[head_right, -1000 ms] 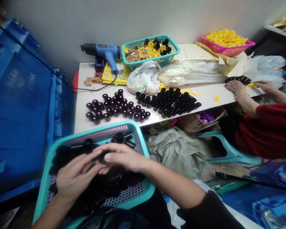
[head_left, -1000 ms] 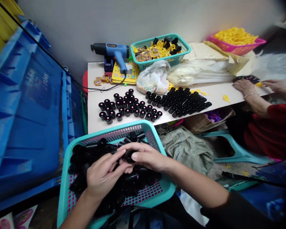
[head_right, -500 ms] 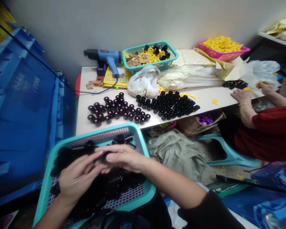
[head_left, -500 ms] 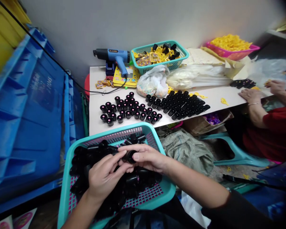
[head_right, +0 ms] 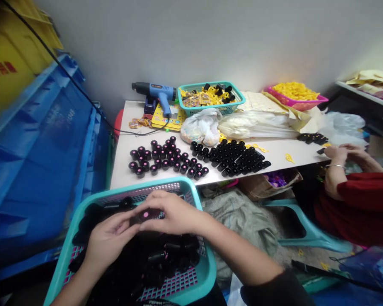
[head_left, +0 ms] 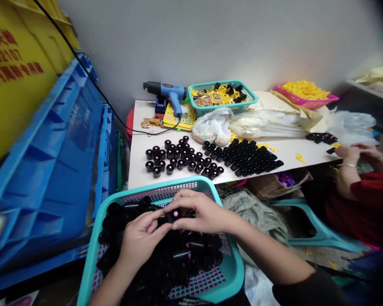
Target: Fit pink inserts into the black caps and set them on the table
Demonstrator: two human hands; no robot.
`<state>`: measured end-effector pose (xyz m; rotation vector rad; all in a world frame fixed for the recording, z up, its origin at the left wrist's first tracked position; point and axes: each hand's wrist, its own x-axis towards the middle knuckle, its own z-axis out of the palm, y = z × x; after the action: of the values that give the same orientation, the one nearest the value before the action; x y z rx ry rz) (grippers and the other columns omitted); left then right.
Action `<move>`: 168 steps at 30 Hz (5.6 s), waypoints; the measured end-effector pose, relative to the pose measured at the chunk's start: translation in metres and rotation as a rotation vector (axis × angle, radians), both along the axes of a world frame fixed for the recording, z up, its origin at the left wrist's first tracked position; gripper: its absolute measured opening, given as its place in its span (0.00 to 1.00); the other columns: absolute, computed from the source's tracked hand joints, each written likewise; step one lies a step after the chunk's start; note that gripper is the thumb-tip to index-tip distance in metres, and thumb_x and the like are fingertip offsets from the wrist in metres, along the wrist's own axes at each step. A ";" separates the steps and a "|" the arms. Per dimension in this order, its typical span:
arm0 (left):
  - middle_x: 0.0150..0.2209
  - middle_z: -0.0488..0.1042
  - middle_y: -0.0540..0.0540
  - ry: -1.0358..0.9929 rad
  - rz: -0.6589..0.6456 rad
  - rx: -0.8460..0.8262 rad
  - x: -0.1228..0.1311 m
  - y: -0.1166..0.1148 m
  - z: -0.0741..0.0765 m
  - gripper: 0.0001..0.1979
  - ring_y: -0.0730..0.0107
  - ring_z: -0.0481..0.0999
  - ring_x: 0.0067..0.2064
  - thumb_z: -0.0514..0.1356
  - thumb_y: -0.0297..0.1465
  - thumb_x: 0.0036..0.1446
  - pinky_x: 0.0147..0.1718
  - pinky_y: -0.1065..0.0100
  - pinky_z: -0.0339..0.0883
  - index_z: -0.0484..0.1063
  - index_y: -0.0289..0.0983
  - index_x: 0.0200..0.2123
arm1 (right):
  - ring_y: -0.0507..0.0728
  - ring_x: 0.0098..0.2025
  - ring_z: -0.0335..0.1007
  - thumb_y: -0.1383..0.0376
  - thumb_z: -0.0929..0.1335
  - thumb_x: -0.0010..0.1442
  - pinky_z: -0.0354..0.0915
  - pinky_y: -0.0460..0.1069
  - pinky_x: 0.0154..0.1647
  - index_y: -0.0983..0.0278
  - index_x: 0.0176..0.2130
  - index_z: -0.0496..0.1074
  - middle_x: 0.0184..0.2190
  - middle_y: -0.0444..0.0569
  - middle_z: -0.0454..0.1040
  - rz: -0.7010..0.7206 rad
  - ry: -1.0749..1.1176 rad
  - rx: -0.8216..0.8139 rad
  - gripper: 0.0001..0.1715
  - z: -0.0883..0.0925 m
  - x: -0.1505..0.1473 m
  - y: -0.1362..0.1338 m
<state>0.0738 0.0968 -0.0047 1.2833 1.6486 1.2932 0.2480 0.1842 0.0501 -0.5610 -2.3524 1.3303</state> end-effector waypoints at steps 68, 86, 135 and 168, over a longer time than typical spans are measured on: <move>0.32 0.78 0.45 0.719 -0.545 -0.442 0.017 0.061 -0.008 0.08 0.61 0.75 0.35 0.60 0.35 0.47 0.35 0.66 0.64 0.75 0.38 0.31 | 0.55 0.44 0.70 0.61 0.72 0.49 0.64 0.52 0.46 0.64 0.32 0.74 0.39 0.48 0.74 -0.520 0.189 -0.576 0.09 -0.037 0.027 -0.001; 0.19 0.64 0.53 -0.285 -0.215 -0.346 0.021 0.008 0.030 0.19 0.74 0.62 0.23 0.71 0.36 0.30 0.21 0.73 0.59 0.77 0.35 0.30 | 0.52 0.45 0.71 0.68 0.73 0.46 0.64 0.48 0.49 0.63 0.31 0.77 0.42 0.46 0.73 0.040 0.191 -0.880 0.07 -0.023 0.029 -0.018; 0.31 0.78 0.50 0.348 -0.314 -0.050 0.014 -0.025 0.013 0.21 0.70 0.76 0.31 0.65 0.38 0.47 0.35 0.75 0.67 0.73 0.46 0.48 | 0.49 0.36 0.68 0.65 0.72 0.51 0.65 0.45 0.39 0.63 0.31 0.76 0.32 0.44 0.71 -0.385 0.225 -0.702 0.04 -0.006 0.030 -0.037; 0.32 0.79 0.48 0.722 -0.397 0.243 0.019 -0.013 0.032 0.20 0.74 0.78 0.32 0.50 0.40 0.61 0.35 0.79 0.68 0.70 0.34 0.48 | 0.51 0.36 0.67 0.56 0.69 0.53 0.65 0.47 0.39 0.66 0.47 0.68 0.38 0.48 0.68 -0.091 0.403 -1.293 0.25 -0.032 0.013 -0.043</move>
<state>0.0928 0.0839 0.0272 2.2833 1.5739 0.8431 0.2607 0.1412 0.0183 -0.6020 -0.9058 2.5044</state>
